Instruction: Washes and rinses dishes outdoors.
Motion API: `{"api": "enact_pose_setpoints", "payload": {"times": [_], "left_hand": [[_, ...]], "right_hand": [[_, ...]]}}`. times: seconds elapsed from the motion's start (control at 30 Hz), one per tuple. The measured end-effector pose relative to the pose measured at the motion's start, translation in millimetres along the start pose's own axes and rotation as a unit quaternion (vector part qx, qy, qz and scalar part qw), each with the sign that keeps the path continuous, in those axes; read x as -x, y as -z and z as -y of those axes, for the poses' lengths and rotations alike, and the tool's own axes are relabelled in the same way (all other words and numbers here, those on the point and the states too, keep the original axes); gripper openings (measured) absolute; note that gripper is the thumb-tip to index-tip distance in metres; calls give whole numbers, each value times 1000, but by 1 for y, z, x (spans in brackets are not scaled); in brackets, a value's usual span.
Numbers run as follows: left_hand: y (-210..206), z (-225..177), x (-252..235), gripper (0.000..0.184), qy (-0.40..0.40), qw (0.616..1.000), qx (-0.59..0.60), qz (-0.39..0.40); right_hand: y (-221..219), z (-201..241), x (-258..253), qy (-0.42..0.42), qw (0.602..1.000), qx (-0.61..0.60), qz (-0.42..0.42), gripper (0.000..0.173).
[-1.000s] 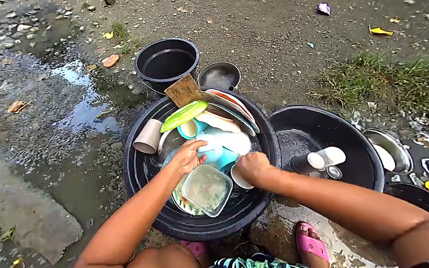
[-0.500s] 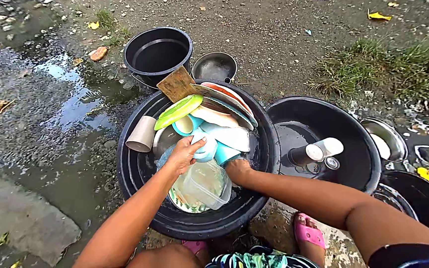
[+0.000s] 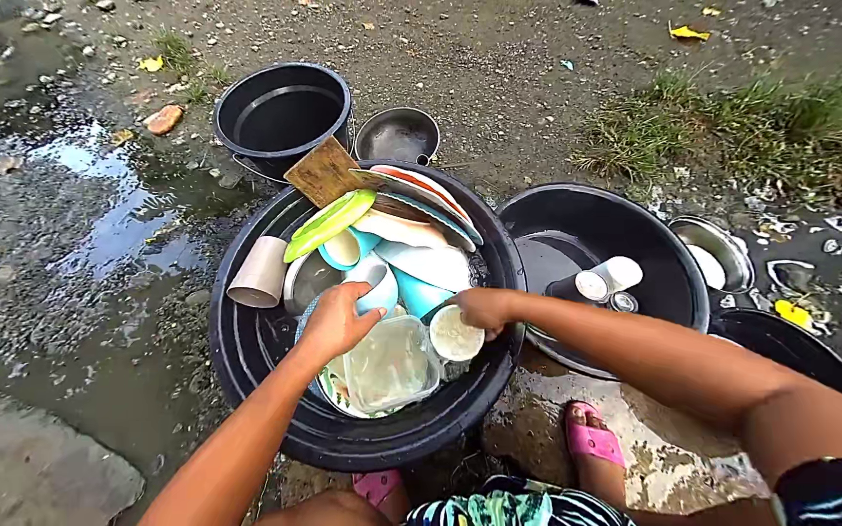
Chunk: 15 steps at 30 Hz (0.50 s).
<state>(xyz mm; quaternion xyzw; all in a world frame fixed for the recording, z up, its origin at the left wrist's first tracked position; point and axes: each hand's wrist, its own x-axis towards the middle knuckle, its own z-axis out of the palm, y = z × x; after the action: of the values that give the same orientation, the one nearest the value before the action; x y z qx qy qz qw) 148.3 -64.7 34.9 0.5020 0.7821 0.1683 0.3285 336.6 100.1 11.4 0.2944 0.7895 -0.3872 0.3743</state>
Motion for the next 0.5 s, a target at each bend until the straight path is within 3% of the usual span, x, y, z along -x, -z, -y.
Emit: {"api": "enact_pose_setpoints", "payload": {"times": [0.1,0.17,0.23,0.33,0.4,0.5], "left_hand": [[-3,-3,2,30,-23,1000,-17,7],[-7,-9,3,30,-36,999,-15,26],[-15,-14,2,30,-73,997,6,34],[-29,-26,-1,29,-122,991,42,33],[-35,-43,-1,32,-141,989,52,14],[-35,-62,-8,47,-123,991,41,20]], "right_hand": [[20,-8,36,43,969,-241,-8,31],[28,-7,56,95,922,-374,-20,17],[32,2,74,149,874,-459,-55,17],[27,27,79,248,795,-539,-124,34],[21,44,67,318,737,-576,-157,65],[10,60,30,410,653,-598,-218,73]]}}
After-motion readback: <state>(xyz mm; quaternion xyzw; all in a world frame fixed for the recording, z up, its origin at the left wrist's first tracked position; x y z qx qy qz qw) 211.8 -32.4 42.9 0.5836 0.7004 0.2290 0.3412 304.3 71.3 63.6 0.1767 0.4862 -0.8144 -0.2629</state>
